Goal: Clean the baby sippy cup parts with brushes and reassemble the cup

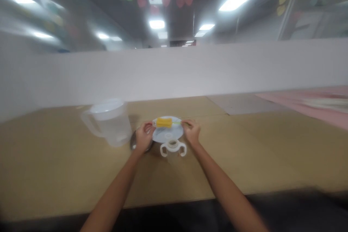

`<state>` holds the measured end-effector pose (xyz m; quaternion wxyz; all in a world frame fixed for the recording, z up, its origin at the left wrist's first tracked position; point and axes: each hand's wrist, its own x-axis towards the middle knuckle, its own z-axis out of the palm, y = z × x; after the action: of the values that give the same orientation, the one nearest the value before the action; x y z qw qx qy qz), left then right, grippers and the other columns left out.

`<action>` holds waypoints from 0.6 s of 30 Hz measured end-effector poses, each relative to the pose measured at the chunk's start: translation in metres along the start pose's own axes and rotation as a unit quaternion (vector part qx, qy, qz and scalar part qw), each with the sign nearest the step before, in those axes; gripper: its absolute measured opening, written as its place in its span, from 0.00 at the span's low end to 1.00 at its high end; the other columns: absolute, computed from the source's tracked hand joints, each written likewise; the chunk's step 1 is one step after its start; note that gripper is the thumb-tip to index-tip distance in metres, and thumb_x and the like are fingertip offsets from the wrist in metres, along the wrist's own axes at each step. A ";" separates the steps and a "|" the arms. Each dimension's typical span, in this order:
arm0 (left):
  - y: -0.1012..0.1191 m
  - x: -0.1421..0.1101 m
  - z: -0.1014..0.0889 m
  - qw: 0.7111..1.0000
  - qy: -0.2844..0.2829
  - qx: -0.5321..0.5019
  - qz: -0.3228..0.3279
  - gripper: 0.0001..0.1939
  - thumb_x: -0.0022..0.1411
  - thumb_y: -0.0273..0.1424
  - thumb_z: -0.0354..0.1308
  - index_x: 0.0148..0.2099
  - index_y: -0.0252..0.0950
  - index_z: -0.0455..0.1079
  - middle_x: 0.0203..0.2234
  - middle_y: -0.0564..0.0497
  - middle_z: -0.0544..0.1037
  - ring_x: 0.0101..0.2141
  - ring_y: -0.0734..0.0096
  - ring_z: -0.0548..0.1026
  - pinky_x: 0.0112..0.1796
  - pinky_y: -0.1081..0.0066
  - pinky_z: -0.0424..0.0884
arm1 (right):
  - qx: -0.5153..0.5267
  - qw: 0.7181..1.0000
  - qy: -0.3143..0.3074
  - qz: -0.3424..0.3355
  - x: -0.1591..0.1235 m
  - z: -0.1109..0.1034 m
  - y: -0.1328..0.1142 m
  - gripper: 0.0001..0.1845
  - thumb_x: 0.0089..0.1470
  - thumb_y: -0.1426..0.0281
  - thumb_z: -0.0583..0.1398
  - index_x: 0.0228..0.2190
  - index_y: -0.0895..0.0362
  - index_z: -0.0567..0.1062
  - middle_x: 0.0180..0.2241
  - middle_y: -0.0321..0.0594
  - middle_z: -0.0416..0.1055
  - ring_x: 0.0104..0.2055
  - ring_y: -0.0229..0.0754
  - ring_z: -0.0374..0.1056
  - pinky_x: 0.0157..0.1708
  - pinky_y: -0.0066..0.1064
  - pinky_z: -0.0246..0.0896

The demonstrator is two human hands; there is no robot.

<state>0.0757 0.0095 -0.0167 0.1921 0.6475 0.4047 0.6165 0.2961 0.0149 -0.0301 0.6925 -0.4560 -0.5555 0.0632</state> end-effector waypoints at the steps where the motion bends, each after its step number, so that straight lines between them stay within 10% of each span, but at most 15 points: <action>1: 0.000 0.000 -0.001 1.000 0.003 0.015 0.008 0.09 0.55 0.31 0.56 0.40 0.36 0.67 0.37 0.46 0.77 0.39 0.67 0.76 0.44 0.64 0.72 | -0.021 1.000 -0.008 -0.014 0.000 -0.001 0.000 0.09 0.44 0.66 0.58 0.22 0.55 0.78 0.25 0.39 0.74 0.32 0.43 0.65 0.37 0.36 0.57; 18: 0.017 -0.008 -0.006 0.990 -0.032 0.107 0.083 0.11 0.60 0.34 0.49 0.41 0.36 0.68 0.37 0.48 0.76 0.37 0.66 0.73 0.41 0.67 0.68 | -0.005 0.999 -0.032 -0.004 -0.003 0.000 -0.002 0.09 0.43 0.67 0.57 0.20 0.55 0.76 0.24 0.38 0.73 0.30 0.42 0.64 0.35 0.34 0.57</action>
<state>0.0754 -0.0082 -0.0079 0.0828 0.7148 0.4070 0.5626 0.2942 0.0123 -0.0310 0.6722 -0.4547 -0.5798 0.0723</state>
